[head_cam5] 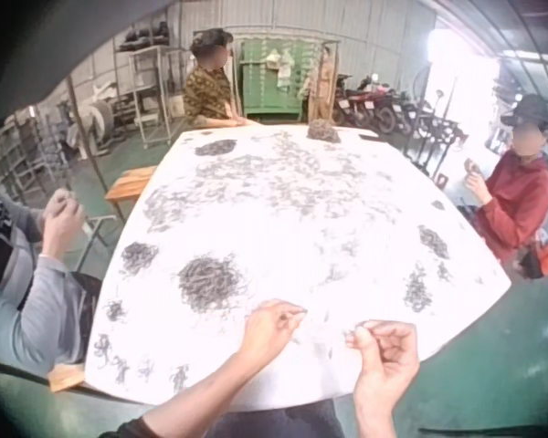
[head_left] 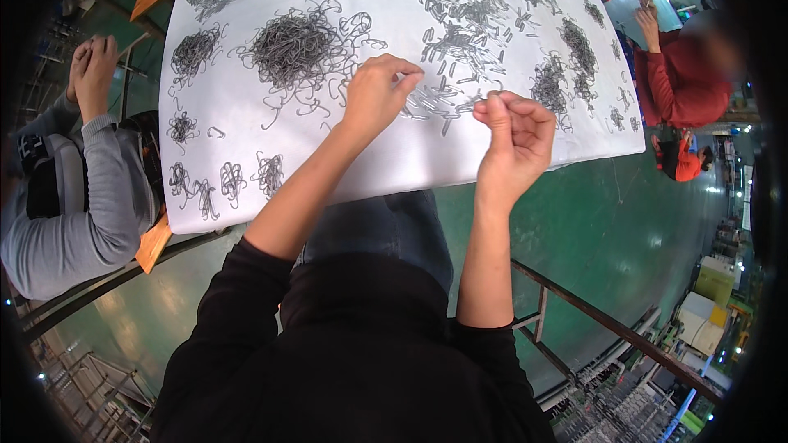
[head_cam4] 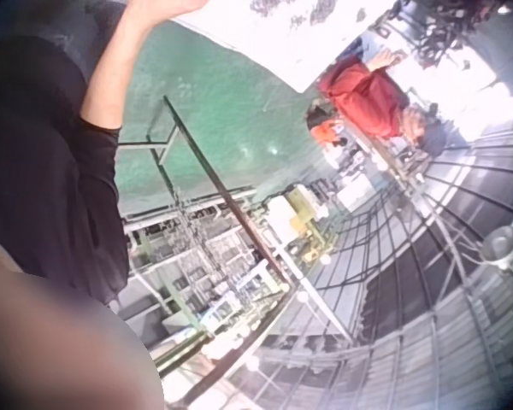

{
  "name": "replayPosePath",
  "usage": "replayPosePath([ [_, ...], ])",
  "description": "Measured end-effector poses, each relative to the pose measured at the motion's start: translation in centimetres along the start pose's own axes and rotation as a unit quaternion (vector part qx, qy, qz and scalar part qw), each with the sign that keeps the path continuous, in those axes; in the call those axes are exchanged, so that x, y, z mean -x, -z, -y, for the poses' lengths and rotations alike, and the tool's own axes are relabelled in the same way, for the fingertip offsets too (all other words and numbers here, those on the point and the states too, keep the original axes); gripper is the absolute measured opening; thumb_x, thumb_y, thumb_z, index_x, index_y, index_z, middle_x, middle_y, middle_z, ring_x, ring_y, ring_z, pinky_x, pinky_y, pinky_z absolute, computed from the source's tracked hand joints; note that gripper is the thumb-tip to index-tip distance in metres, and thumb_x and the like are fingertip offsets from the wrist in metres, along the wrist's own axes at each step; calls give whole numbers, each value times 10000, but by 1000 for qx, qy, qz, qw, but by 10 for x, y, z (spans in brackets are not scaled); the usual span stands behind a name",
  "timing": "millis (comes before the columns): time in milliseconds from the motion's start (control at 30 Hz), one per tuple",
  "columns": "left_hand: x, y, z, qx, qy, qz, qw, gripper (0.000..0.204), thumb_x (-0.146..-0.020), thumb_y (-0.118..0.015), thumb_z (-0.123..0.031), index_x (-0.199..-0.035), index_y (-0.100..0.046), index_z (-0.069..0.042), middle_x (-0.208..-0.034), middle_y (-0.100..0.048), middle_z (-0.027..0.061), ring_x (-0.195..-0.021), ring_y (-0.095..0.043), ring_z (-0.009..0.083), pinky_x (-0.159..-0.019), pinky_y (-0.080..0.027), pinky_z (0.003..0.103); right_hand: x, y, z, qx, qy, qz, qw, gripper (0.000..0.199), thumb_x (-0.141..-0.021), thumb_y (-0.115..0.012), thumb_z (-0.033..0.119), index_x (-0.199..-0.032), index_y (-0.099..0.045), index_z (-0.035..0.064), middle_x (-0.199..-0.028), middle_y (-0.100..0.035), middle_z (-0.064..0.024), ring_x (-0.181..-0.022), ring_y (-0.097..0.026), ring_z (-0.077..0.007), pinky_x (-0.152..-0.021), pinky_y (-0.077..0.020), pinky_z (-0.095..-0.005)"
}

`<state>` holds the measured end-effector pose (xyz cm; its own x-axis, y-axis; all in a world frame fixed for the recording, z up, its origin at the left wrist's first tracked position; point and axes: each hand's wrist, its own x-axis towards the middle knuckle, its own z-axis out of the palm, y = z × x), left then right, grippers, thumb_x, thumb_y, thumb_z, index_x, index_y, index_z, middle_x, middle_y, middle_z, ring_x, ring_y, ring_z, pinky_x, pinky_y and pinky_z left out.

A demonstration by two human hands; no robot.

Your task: The person sits at a table and repeatedly picks up small metal hooks, linking them together by hand. They occasionally place the growing chain onto a nearby metal rack. Other workers are visible at the same table performing similar tasks.

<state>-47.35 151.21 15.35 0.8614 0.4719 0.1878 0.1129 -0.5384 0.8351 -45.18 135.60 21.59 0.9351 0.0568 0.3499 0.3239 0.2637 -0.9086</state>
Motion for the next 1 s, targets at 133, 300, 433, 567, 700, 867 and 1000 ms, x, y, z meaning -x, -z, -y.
replayPosePath([
  [133,-20,-46,5,-139,3,35,990,185,-772,-726,-239,-867,-724,-81,-895,-653,88,-896,-615,267,-770,-482,400,-15,19,0,32,-1,-34,999,169,-852,-635,-51,-928,-493,1,-883,-626,-118,-698,-641,-151,-663,-557,-268],
  [300,-32,-74,4,-234,3,56,971,168,-766,-723,-240,-823,-701,-83,-930,-642,93,-938,-597,293,-760,-473,446,-16,25,-4,20,-8,-22,1000,162,-855,-633,-49,-919,-494,6,-878,-624,-112,-704,-638,-145,-662,-555,-267],
  [433,-42,-55,7,-141,57,117,981,155,-785,-713,-193,-876,-694,-70,-901,-665,77,-813,-614,241,-723,-479,363,-7,19,-11,-6,-26,4,1000,162,-858,-629,-53,-926,-495,7,-875,-625,-110,-717,-634,-140,-658,-547,-260],
  [567,-29,-9,-2,295,132,151,934,229,-819,-689,-121,-1028,-684,-28,-872,-691,67,-817,-611,103,-674,-463,230,3,8,-19,11,-40,35,999,143,-860,-634,-37,-917,-509,2,-877,-638,-104,-722,-641,-134,-638,-534,-239],
  [700,-11,32,-27,354,179,112,911,253,-834,-700,-167,-1039,-673,-22,-908,-683,35,-814,-625,115,-718,-454,257,10,-13,-26,45,-31,71,996,122,-856,-648,-6,-900,-534,4,-855,-655,-93,-713,-652,-132,-608,-529,-226],
  [867,4,64,-43,334,154,68,928,222,-822,-709,-164,-989,-688,-19,-870,-686,37,-770,-631,110,-704,-444,234,16,-39,-26,71,-7,102,992,107,-852,-652,13,-880,-549,2,-830,-661,-87,-689,-659,-142,-586,-528,-247],
  [1000,10,82,-39,344,140,34,928,205,-823,-712,-164,-970,-691,-23,-869,-681,29,-754,-626,100,-698,-423,228,20,-57,-26,91,23,135,986,99,-846,-651,14,-867,-556,2,-814,-661,-84,-674,-660,-148,-580,-528,-258],
])
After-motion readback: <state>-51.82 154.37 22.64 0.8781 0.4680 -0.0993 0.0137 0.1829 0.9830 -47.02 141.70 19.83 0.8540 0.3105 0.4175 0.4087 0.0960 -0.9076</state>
